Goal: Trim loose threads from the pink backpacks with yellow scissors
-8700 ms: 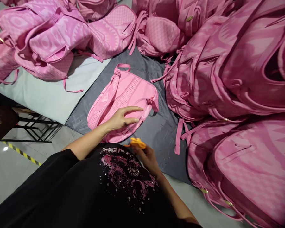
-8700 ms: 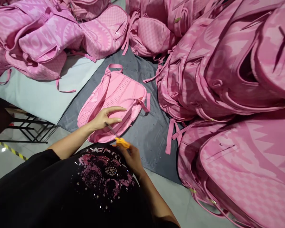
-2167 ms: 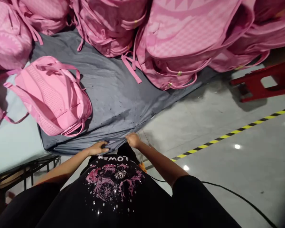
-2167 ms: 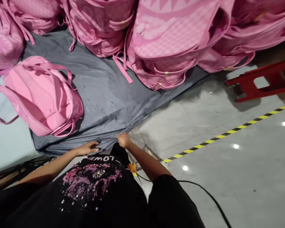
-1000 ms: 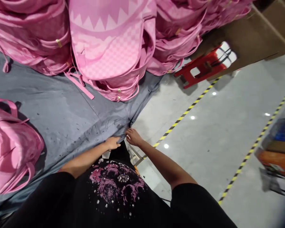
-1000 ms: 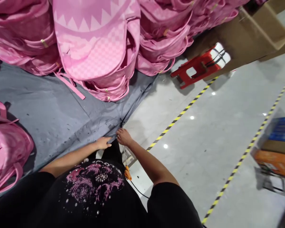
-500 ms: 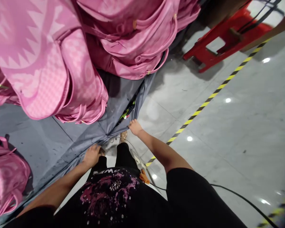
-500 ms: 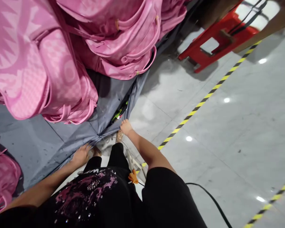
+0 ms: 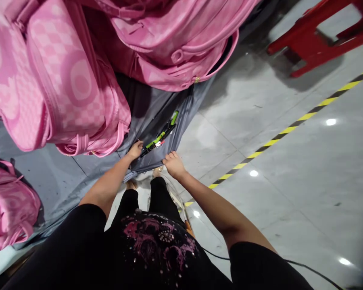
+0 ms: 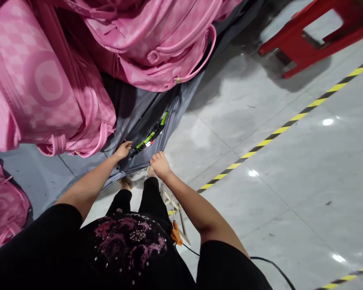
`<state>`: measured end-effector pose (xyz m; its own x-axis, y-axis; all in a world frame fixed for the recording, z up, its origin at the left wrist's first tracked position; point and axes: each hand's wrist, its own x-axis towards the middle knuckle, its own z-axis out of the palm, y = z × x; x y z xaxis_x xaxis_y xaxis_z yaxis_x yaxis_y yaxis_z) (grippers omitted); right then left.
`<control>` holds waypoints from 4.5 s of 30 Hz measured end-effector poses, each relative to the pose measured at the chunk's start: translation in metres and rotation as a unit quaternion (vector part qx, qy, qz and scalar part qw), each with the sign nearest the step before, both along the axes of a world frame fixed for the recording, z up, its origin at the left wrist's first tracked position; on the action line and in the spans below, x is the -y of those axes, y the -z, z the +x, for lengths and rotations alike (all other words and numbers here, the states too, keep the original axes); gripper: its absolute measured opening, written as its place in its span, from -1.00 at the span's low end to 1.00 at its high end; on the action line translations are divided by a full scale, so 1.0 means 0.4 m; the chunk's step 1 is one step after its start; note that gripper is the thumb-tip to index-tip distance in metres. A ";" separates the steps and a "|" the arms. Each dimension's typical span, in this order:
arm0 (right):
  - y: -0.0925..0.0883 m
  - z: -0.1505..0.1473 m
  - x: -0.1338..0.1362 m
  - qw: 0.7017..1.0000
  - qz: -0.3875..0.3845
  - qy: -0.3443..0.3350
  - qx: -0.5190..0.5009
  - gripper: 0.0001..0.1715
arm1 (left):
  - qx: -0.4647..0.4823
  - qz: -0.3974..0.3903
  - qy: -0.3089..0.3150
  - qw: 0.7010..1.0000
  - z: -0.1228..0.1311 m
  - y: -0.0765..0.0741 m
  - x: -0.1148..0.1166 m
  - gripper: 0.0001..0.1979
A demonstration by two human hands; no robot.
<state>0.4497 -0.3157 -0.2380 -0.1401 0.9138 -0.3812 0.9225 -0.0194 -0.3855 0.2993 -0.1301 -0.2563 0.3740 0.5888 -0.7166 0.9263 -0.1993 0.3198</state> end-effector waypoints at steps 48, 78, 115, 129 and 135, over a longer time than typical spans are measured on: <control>-0.339 -0.783 -0.128 0.921 0.020 0.034 -0.387 -0.45 | 0.493 0.068 -0.490 0.716 -0.776 -0.447 0.330 -0.77; -0.437 -1.677 -0.622 0.836 -0.165 0.095 -0.514 -0.42 | 0.238 0.265 -0.573 0.739 -1.702 -0.503 0.022 -0.38; -0.591 -1.807 -0.751 0.866 0.159 0.182 -0.438 -0.49 | 0.651 0.136 -0.479 0.573 -1.806 -0.646 -0.376 -0.18; -0.636 -1.748 -0.724 0.909 0.297 0.069 -0.283 -0.58 | 0.584 0.254 -0.381 0.670 -1.813 -0.731 -0.329 -0.70; -0.627 -1.769 -0.720 0.910 0.287 0.083 -0.288 -0.59 | 0.559 0.291 -0.452 0.631 -1.783 -0.726 -0.330 -0.87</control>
<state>-0.2580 -0.0277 0.0127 -0.0079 0.9662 0.2576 0.5668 0.2165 -0.7949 -0.4138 0.0019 0.0340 -0.2226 0.9657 0.1340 0.0049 -0.1363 0.9907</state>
